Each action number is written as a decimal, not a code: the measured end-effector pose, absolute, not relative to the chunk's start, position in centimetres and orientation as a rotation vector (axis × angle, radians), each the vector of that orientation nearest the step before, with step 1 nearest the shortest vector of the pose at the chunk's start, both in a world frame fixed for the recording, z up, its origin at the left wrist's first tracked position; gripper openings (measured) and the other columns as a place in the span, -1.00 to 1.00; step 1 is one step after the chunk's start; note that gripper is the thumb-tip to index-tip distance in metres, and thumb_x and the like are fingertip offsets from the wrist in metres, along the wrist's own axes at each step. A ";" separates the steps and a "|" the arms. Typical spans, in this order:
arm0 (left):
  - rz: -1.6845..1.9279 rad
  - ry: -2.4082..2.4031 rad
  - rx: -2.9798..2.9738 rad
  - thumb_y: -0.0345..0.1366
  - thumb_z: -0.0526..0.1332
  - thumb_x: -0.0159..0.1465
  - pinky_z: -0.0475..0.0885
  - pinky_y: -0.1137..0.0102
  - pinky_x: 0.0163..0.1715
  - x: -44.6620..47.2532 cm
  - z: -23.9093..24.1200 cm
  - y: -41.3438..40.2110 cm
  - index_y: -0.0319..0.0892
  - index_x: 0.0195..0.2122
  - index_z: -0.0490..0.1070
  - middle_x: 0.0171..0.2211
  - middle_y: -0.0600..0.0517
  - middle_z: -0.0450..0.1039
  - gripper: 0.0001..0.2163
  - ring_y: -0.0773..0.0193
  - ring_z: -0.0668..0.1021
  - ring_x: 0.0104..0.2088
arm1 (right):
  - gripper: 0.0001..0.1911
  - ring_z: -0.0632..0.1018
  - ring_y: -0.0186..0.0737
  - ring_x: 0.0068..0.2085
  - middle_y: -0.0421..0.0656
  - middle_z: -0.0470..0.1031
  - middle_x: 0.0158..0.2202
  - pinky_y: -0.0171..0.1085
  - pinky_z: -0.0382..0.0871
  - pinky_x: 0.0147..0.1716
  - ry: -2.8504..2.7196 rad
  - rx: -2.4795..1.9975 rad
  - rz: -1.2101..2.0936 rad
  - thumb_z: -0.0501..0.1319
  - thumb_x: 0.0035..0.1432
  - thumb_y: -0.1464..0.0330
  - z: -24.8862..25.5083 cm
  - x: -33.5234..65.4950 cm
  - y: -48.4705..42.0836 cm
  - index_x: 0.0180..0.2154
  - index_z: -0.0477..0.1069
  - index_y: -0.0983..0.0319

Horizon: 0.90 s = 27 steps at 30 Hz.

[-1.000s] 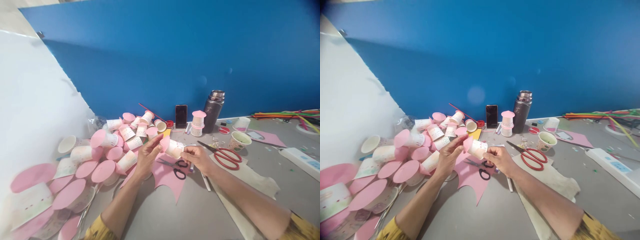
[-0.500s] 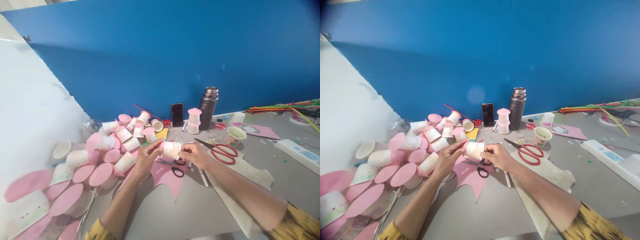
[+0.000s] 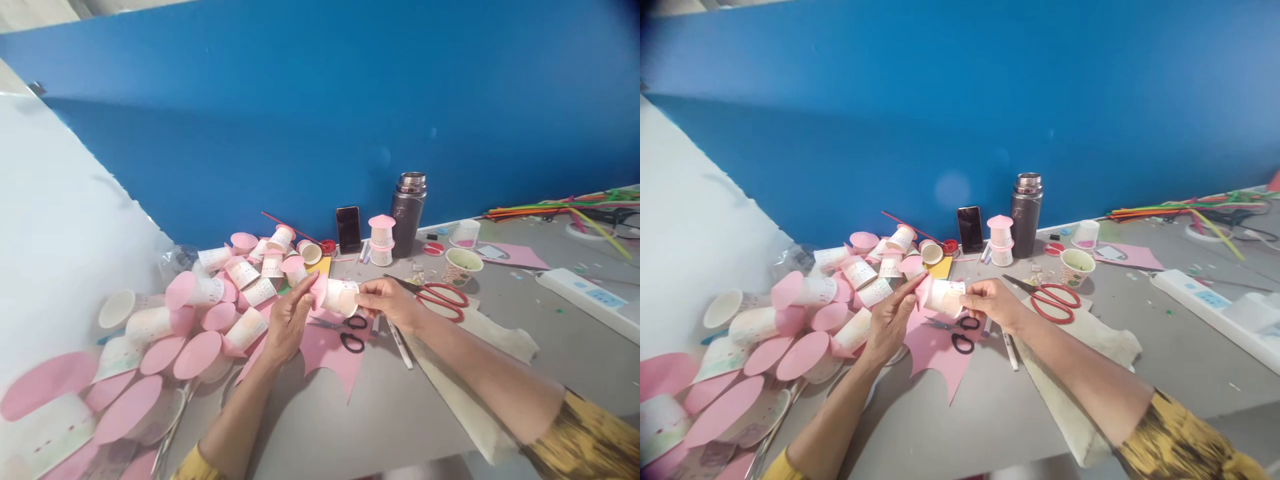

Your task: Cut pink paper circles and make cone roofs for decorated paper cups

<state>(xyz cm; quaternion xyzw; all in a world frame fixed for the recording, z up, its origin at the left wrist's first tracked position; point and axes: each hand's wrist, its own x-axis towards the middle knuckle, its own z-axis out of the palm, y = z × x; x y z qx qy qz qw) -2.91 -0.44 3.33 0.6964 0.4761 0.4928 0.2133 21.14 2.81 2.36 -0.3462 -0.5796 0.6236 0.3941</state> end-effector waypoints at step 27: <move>1.318 1.165 1.614 -0.13 0.40 0.20 0.53 0.20 0.01 -2.6 3.2 -0.1 -0.15 0.07 0.60 0.06 -0.12 0.62 -0.57 -0.04 0.62 0.05 | -0.53 0.35 -0.46 -0.59 -0.27 0.41 -0.66 -0.41 0.13 -0.58 -1.335 -0.813 1.797 0.56 -0.15 0.06 2.0 21.6 3.3 -0.55 0.48 0.29</move>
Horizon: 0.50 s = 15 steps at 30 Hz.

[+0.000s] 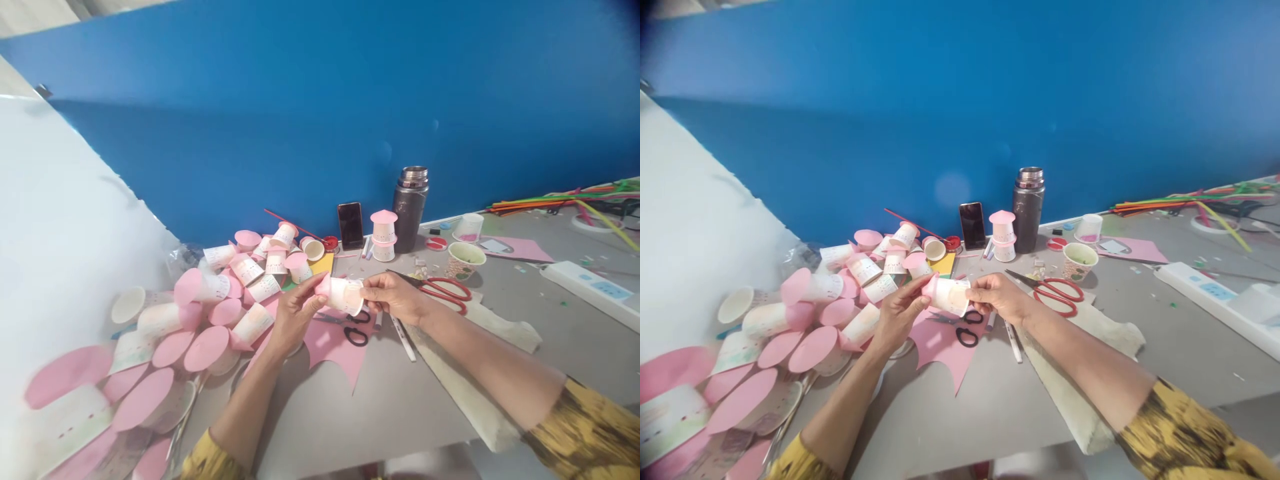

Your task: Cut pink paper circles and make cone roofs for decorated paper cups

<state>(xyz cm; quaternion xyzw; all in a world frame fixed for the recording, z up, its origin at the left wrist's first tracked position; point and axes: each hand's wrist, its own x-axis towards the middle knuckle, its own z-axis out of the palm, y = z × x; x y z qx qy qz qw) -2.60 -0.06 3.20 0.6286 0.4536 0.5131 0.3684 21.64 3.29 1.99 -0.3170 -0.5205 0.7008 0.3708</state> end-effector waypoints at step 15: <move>1.444 1.087 1.377 0.02 0.37 0.24 0.42 0.23 0.18 -2.4 1.6 0.7 -0.08 0.20 0.50 0.16 -0.10 0.52 -0.46 0.03 0.48 0.23 | -0.56 0.32 -0.47 -0.58 -0.30 0.38 -0.63 -0.42 0.19 -0.59 -1.145 -0.727 1.893 0.58 -0.13 0.10 1.5 21.2 3.5 -0.52 0.47 0.28</move>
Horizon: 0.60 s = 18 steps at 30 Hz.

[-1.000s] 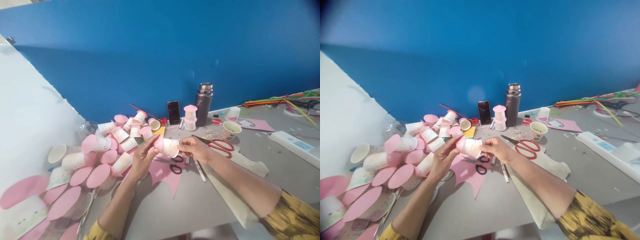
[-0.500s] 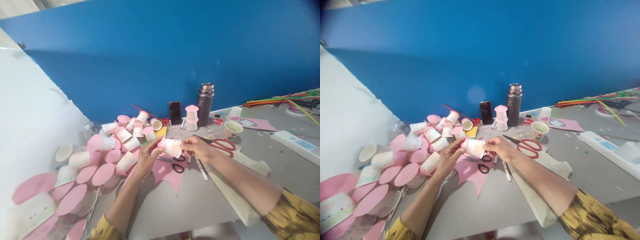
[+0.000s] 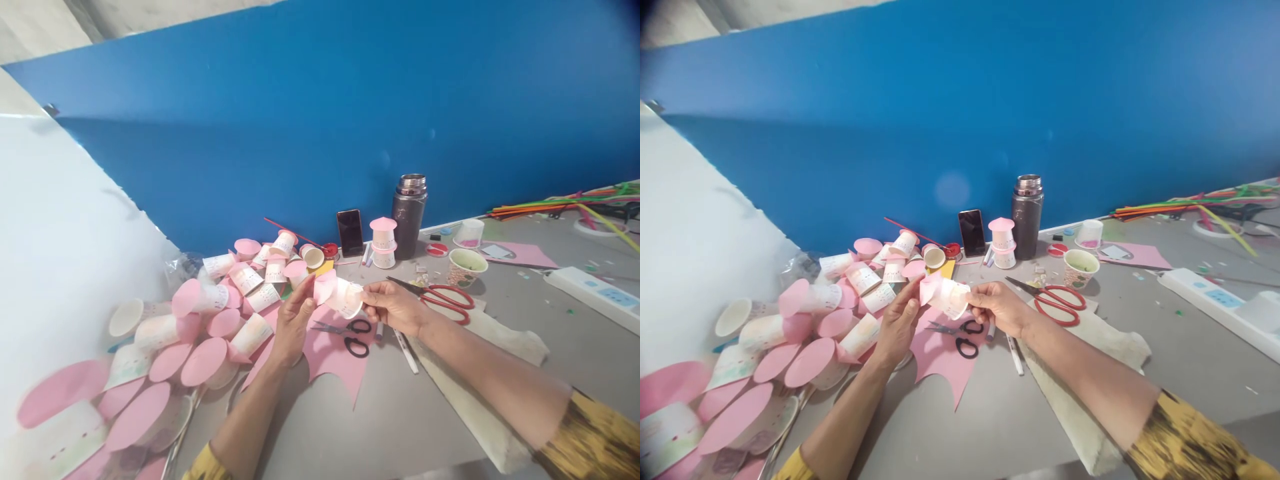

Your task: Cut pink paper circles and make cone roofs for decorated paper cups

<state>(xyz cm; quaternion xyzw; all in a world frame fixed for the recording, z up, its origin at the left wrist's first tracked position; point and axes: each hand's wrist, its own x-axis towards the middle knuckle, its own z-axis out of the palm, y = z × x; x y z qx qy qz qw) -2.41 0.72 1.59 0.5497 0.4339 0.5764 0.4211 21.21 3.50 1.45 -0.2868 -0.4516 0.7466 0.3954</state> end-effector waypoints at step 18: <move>1.231 0.930 0.959 -0.02 0.52 0.07 0.52 0.13 0.02 -1.0 1.4 0.5 -0.19 0.04 0.51 0.07 -0.23 0.56 -0.43 -0.03 0.60 0.06 | -0.59 0.44 -0.41 -0.53 -0.22 0.50 -0.58 -0.41 0.31 -0.56 -0.881 -0.721 1.758 0.62 -0.20 0.17 1.3 20.1 3.3 -0.52 0.52 0.28</move>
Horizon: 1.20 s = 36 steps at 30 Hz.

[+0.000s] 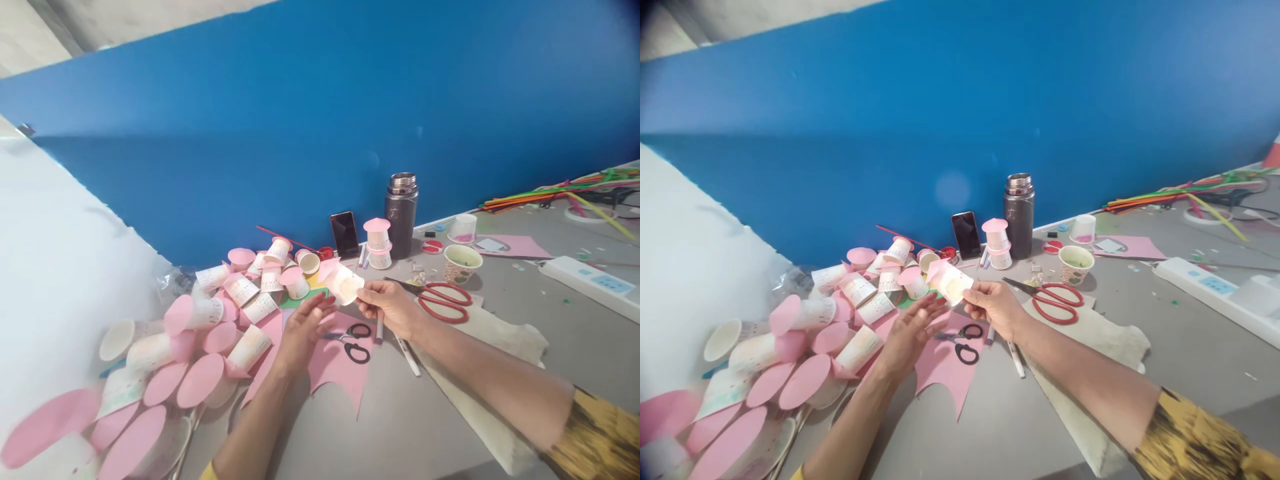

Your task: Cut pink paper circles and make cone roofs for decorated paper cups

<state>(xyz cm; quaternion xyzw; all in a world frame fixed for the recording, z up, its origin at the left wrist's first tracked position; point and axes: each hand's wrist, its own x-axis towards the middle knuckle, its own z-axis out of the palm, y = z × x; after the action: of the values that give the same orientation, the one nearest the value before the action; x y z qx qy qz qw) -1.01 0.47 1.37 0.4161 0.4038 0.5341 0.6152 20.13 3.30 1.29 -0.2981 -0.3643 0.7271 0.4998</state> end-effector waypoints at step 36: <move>1.350 0.817 0.627 -0.12 0.65 -0.19 0.26 0.51 -0.53 -1.7 2.3 0.7 -0.18 -0.46 0.26 -0.54 0.21 0.26 -0.44 0.49 0.31 -0.55 | -0.55 0.44 -0.44 -0.55 -0.10 0.62 -0.41 -0.40 0.20 -0.57 -1.267 -0.835 1.980 0.55 -0.10 0.06 0.9 18.8 0.8 -0.45 0.56 0.32</move>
<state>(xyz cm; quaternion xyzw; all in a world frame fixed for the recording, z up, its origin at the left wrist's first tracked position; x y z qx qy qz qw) -1.70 0.68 2.32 0.2773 0.3610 0.5966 0.6609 18.78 0.77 0.90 -0.3174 -0.4817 0.7526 0.3177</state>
